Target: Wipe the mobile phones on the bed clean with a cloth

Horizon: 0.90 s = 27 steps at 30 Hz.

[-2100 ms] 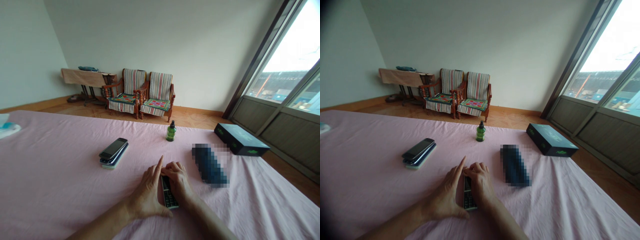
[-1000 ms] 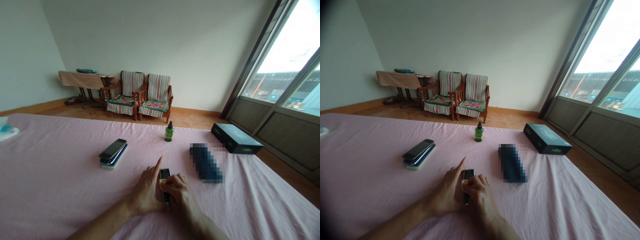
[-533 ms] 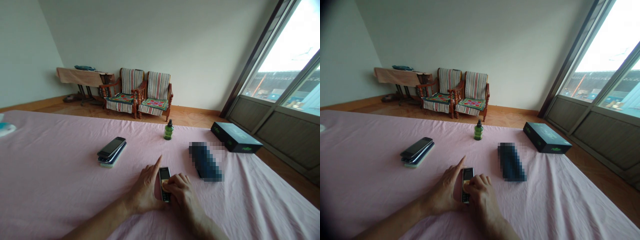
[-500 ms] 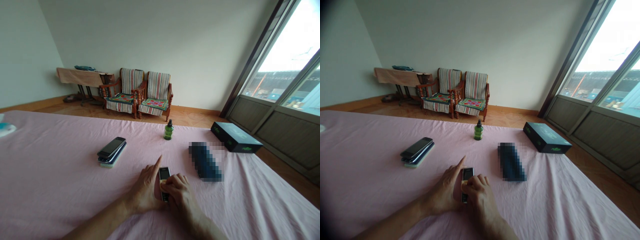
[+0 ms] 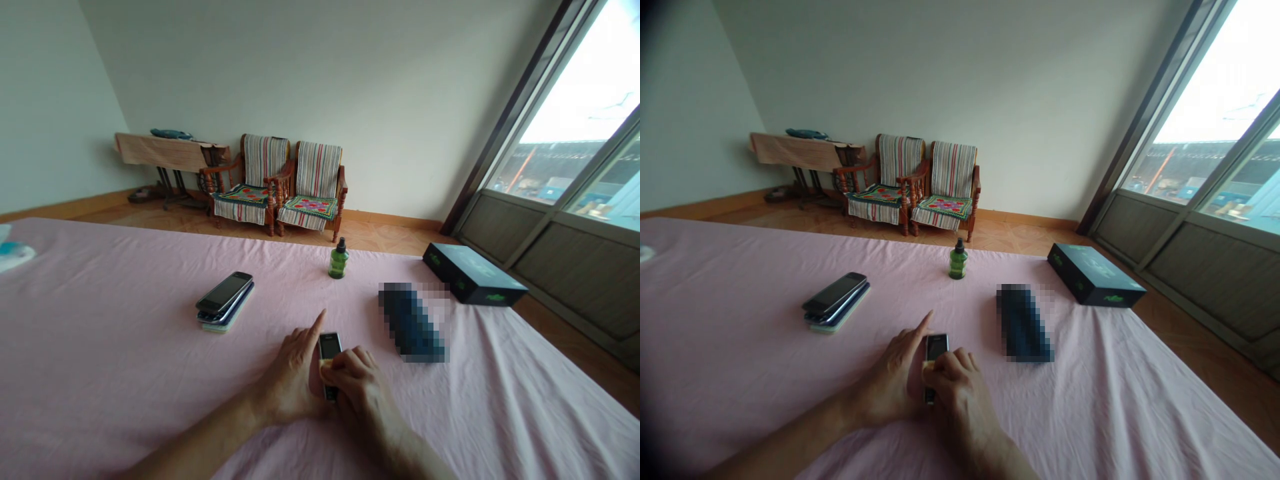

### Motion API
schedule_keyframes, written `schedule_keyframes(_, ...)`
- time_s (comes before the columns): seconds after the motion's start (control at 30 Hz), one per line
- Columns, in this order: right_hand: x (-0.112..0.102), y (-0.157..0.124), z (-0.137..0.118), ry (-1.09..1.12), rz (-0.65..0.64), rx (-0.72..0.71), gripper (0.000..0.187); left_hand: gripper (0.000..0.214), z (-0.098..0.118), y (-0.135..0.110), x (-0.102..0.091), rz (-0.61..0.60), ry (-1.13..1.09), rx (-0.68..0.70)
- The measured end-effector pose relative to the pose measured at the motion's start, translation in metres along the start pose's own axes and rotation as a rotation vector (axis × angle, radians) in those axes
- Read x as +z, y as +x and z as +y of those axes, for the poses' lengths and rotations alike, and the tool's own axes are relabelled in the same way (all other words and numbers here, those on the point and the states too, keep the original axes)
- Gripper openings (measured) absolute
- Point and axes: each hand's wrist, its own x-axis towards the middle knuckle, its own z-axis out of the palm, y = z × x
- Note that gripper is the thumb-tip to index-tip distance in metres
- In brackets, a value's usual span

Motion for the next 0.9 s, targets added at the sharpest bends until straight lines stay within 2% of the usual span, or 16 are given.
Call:
schedule_keyframes(0.1,0.000,0.002,0.001,0.013,-0.017,0.002,0.044,0.140,-0.001,0.000,0.000,0.001,-0.001,0.002)
schedule_keyframes(0.3,-0.004,-0.002,0.013,0.018,0.074,0.098,0.039,0.148,0.001,-0.001,-0.001,-0.002,-0.005,-0.018)
schedule_keyframes(0.53,-0.001,0.005,0.005,0.057,0.031,0.104,0.036,0.148,0.001,0.000,-0.001,-0.004,-0.006,-0.004)
schedule_keyframes(0.7,-0.004,0.003,0.009,0.068,0.073,0.153,0.032,0.146,0.001,-0.001,-0.001,0.003,0.003,-0.010)
schedule_keyframes(0.9,0.002,0.006,0.001,0.069,0.031,0.107,0.033,0.148,-0.001,-0.001,0.001,0.004,0.003,0.011)
